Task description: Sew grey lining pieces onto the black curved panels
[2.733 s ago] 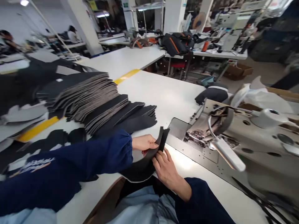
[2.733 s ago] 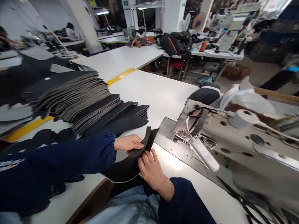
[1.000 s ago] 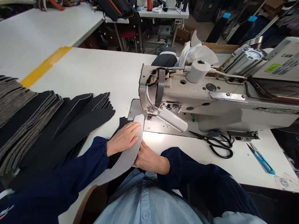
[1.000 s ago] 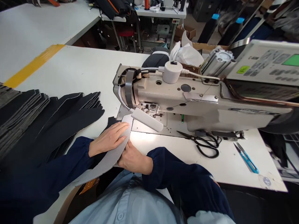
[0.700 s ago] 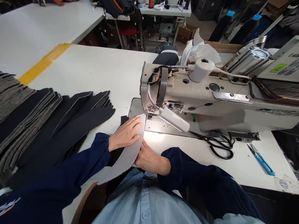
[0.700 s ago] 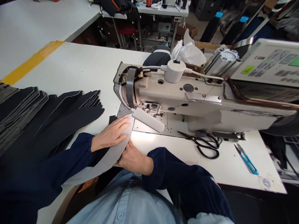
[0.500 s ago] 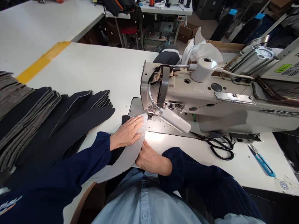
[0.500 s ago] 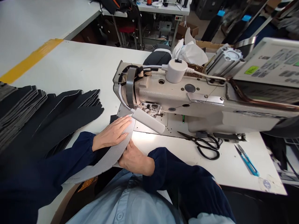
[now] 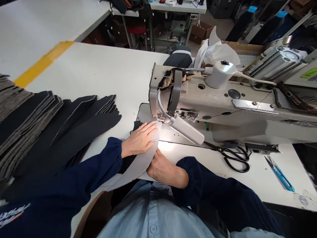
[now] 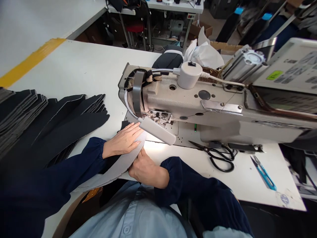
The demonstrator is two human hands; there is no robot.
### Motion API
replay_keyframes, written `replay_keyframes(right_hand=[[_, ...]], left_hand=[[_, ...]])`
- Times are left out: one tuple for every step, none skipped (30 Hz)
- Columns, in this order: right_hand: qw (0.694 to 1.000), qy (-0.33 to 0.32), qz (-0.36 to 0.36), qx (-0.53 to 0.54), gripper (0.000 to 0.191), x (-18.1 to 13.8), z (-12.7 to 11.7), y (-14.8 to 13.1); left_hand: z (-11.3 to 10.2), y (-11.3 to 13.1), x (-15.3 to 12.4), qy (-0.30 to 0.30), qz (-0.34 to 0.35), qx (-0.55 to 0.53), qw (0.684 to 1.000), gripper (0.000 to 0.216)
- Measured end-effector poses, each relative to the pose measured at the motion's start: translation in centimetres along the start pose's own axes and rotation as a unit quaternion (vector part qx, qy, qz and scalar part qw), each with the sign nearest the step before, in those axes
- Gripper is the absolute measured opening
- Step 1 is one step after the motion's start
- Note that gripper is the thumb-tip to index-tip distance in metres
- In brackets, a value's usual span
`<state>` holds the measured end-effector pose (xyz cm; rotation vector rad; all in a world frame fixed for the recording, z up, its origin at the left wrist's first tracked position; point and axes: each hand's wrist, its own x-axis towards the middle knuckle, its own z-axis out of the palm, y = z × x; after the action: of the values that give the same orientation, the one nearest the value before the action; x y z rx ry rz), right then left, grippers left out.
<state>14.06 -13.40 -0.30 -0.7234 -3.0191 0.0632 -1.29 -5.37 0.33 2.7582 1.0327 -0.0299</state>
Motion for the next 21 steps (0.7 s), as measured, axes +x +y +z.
replay_keyframes(right_hand=[[1.000,-0.006,-0.002,-0.001,0.024,0.0,-0.1,0.0],[1.000,-0.013,-0.004,-0.001,0.025,0.0,-0.2,0.1],[1.000,-0.020,-0.003,0.000,0.025,0.0,-0.4,0.0],[1.000,-0.026,-0.001,0.001,0.025,0.0,-0.7,0.0],[1.000,-0.030,0.002,0.001,0.025,-0.1,-1.0,-0.2],[1.000,-0.031,0.005,0.000,0.024,-0.2,-1.3,-0.5],[1.000,-0.027,0.006,-0.003,0.023,-0.3,-1.6,-0.9],[1.000,-0.019,0.006,-0.004,0.022,-0.5,-2.0,-1.3],[1.000,-0.007,0.003,-0.004,0.022,-0.7,-2.3,-1.8],[1.000,0.009,-0.002,0.000,0.022,-0.9,-2.6,-2.4],[1.000,0.028,-0.007,0.005,0.023,-1.1,-2.9,-2.9],[0.999,0.045,-0.012,0.010,0.022,-1.3,-3.1,-3.3],[0.998,0.060,-0.018,0.015,0.022,-1.4,-3.2,-3.7],[0.997,0.070,-0.024,0.019,0.021,-1.5,-3.3,-4.0],[0.996,0.077,-0.030,0.022,0.020,-1.6,-3.4,-4.1],[0.996,0.079,-0.034,0.024,0.019,-1.6,-3.4,-4.2],[0.996,0.077,-0.036,0.028,0.017,-1.6,-3.4,-4.1],[0.996,0.072,-0.038,0.032,0.016,-1.5,-3.4,-4.0],[0.996,0.066,-0.038,0.037,0.015,-1.4,-3.4,-3.9],[0.997,0.057,-0.036,0.041,0.015,-1.3,-3.3,-3.6],[0.997,0.047,-0.033,0.044,0.016,-1.1,-3.3,-3.4]], left_hand=[[-0.1,0.0,0.1,-0.002,-0.002,0.002,1.000,0.050],[-0.2,-0.1,0.0,-0.005,-0.003,0.004,1.000,0.050],[-0.4,-0.2,0.0,-0.008,-0.001,0.007,1.000,0.050],[-0.6,-0.4,-0.3,-0.015,0.008,0.009,1.000,0.050],[-0.9,-0.5,-0.6,-0.024,0.023,0.009,0.999,0.052],[-1.3,-0.5,-1.2,-0.036,0.044,0.006,0.998,0.053],[-1.8,-0.5,-1.9,-0.050,0.069,0.000,0.996,0.055],[-2.3,-0.4,-2.7,-0.064,0.095,-0.007,0.993,0.056],[-2.7,-0.1,-3.6,-0.078,0.118,-0.015,0.990,0.057],[-3.2,0.2,-4.4,-0.092,0.137,-0.022,0.986,0.058],[-3.6,0.7,-5.3,-0.105,0.151,-0.027,0.983,0.059],[-4.0,1.1,-6.0,-0.119,0.162,-0.029,0.979,0.062],[-4.2,1.6,-6.6,-0.132,0.170,-0.028,0.976,0.065],[-4.3,2.0,-7.1,-0.141,0.172,-0.022,0.975,0.068],[-4.3,2.3,-7.4,-0.146,0.170,-0.013,0.974,0.069],[-4.1,2.5,-7.5,-0.148,0.167,0.000,0.975,0.068],[-3.8,2.5,-7.6,-0.146,0.162,0.014,0.976,0.065],[-3.5,2.5,-7.6,-0.144,0.157,0.027,0.977,0.061],[-3.2,2.3,-7.5,-0.142,0.153,0.039,0.977,0.056],[-2.8,2.1,-7.3,-0.140,0.151,0.049,0.977,0.053],[-2.6,1.9,-7.1,-0.138,0.151,0.056,0.977,0.051]])
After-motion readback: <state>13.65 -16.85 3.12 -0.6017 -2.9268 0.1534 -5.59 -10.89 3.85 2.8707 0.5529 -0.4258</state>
